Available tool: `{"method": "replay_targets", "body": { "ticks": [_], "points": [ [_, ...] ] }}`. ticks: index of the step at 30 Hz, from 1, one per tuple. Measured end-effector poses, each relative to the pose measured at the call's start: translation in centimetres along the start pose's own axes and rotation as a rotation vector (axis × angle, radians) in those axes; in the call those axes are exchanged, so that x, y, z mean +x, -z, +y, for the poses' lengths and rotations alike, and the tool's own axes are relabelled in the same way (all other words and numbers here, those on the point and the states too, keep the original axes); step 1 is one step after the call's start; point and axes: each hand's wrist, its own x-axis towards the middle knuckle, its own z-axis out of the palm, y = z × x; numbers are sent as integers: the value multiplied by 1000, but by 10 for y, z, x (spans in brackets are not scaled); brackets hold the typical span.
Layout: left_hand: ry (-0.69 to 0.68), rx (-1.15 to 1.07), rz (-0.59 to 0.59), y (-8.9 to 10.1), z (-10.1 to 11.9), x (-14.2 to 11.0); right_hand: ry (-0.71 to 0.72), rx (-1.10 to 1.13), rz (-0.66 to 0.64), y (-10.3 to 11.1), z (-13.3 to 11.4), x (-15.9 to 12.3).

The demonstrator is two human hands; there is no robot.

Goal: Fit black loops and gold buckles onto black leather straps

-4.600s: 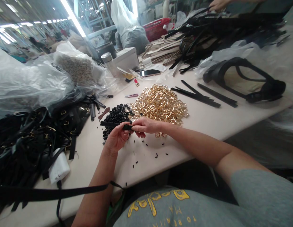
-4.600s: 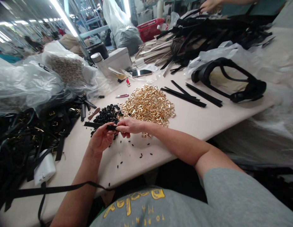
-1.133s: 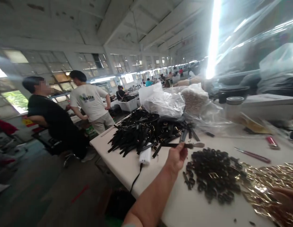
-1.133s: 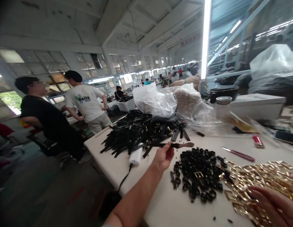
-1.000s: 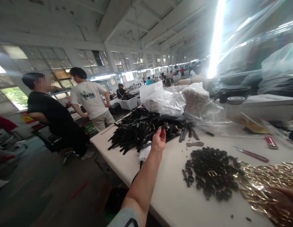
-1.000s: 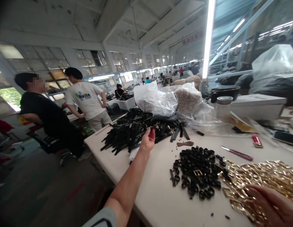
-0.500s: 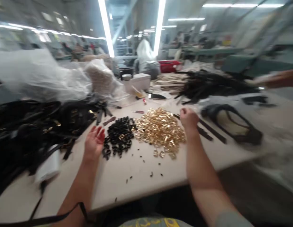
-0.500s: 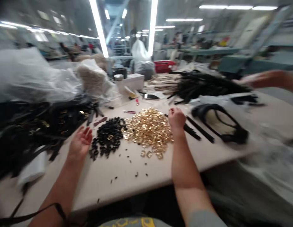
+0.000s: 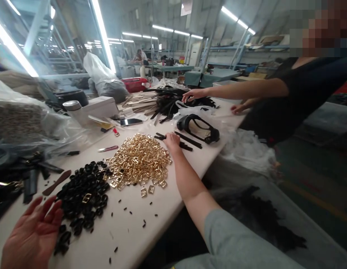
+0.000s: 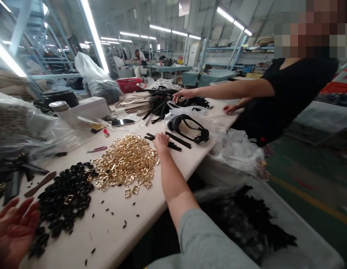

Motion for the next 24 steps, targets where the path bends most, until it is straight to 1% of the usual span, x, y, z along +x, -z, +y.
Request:
{"method": "replay_targets", "body": {
  "ticks": [3, 7, 12, 14, 16, 17, 18, 19, 22, 24],
  "points": [
    [-25, -29, -42, -5, 0, -2, 19, -4, -8, 2, -2, 2],
    [-16, -30, -57, -7, -5, -1, 18, 8, -14, 6, -4, 3],
    [14, -79, -75, -6, -11, 5, 61, 42, 55, 19, -11, -3],
    [14, -95, -93, -8, -13, 4, 121, 70, 98, 27, -20, -9],
    [-13, -72, -117, -11, -15, 1, 220, 128, 130, 35, -34, -21],
    [-30, -48, -128, -13, -16, -2, 288, 168, 127, 38, -43, -29],
    [-47, -23, -143, -15, -17, -4, 372, 218, 96, 41, -52, -38],
    [-61, 1, -163, -17, -18, -7, 467, 273, 35, 44, -62, -48],
    [-81, 37, -253, -24, -22, -15, 749, 444, -245, 48, -88, -82],
    [-81, 34, -313, -28, -23, -19, 877, 541, -412, 48, -101, -101]
  ]
}}
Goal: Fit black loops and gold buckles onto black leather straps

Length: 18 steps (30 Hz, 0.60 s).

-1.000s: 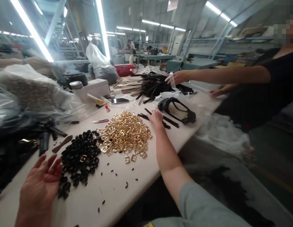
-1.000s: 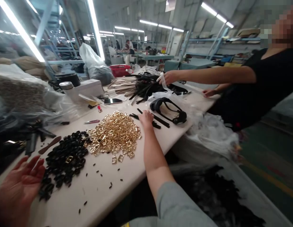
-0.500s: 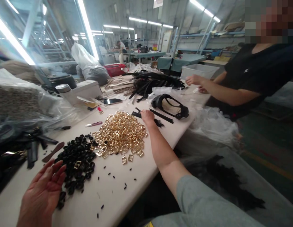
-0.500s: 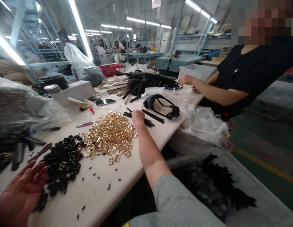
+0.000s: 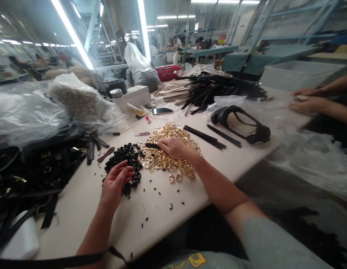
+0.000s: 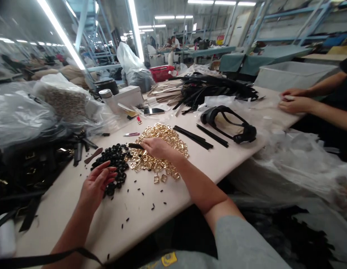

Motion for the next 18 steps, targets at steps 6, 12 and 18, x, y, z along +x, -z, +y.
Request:
{"method": "replay_targets", "body": {
  "ticks": [6, 12, 18],
  "points": [
    [39, -47, -97, -14, -1, -4, 62, 172, -211, -24, -20, -2],
    [112, -105, -132, -22, -4, -7, 106, 179, -319, -36, -29, -2],
    [170, -102, -139, -24, -7, -7, 134, 152, -278, -44, -31, -4]
  ]
}}
